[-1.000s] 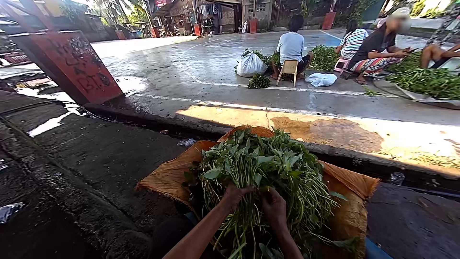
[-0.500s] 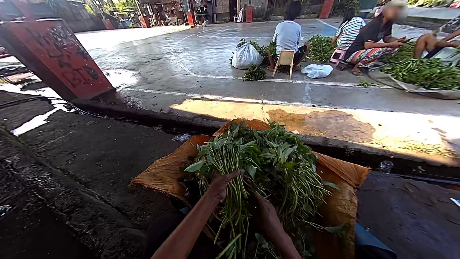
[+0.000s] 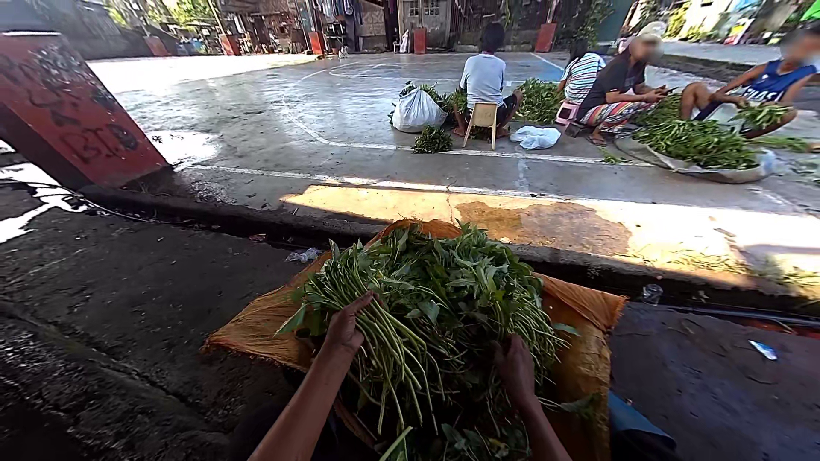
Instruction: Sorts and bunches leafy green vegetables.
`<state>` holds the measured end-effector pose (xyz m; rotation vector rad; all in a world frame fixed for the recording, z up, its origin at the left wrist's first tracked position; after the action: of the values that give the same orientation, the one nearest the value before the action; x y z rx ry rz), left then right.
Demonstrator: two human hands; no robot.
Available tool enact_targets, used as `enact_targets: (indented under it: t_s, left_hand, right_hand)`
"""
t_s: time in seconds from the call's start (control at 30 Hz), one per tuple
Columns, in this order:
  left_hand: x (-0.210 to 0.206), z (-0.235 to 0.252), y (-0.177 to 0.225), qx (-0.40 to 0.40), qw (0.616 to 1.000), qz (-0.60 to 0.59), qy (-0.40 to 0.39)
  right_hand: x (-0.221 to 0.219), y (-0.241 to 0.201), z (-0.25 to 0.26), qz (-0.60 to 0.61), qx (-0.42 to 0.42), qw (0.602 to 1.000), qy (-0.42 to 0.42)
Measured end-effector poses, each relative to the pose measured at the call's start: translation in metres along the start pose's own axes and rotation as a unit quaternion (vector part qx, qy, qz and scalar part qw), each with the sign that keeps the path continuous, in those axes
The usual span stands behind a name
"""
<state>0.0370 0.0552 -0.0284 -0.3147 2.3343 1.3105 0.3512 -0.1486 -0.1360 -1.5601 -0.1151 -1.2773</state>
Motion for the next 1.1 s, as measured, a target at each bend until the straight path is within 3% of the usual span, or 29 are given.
enact_targets:
  t_s: [0.23,0.37,0.47,0.63,0.8,0.93,1.03,1.1]
  left_hand:
    - [-0.020,-0.001,-0.034,0.057,0.998,0.012,-0.034]
    - [-0.030,-0.004,-0.037,0.071,0.995,-0.003,-0.072]
    - [-0.035,-0.010,-0.032,0.054,0.993,0.011,-0.102]
    - [-0.032,-0.007,-0.030,0.041,0.992,0.005,-0.121]
    - [-0.032,-0.013,-0.031,0.050,0.990,-0.024,-0.130]
    - [-0.027,-0.010,-0.026,0.032,0.990,-0.020,-0.133]
    - [-0.023,-0.009,-0.025,0.036,0.991,-0.034,-0.127]
    - [-0.022,-0.007,-0.024,0.031,0.991,-0.040,-0.128]
  right_hand:
    - [0.012,0.005,0.030,-0.091,-0.071,0.990,-0.087]
    - [0.023,0.008,0.029,-0.019,-0.073,0.995,-0.069]
    - [0.034,-0.004,0.034,0.075,-0.049,0.994,-0.068]
    - [0.081,-0.071,0.045,0.191,0.068,0.979,0.011]
    - [0.093,-0.103,0.052,0.051,0.105,0.986,-0.118]
    - [0.107,-0.115,0.047,0.168,0.141,0.976,-0.008]
    - [0.095,-0.107,0.046,0.210,0.109,0.971,-0.030]
    - [0.095,-0.111,0.040,0.286,0.125,0.950,0.005]
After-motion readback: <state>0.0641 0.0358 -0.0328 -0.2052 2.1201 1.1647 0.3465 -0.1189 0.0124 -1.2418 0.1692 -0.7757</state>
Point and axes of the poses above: each hand's wrist, its own z-axis towards the middle knuckle, its own x-axis out of the back of the hand, y = z × x, the point moved 9 cm from there along z, towards the middle knuckle, and after that the axes turned 11 degrees about x, right-handed, at the moved point
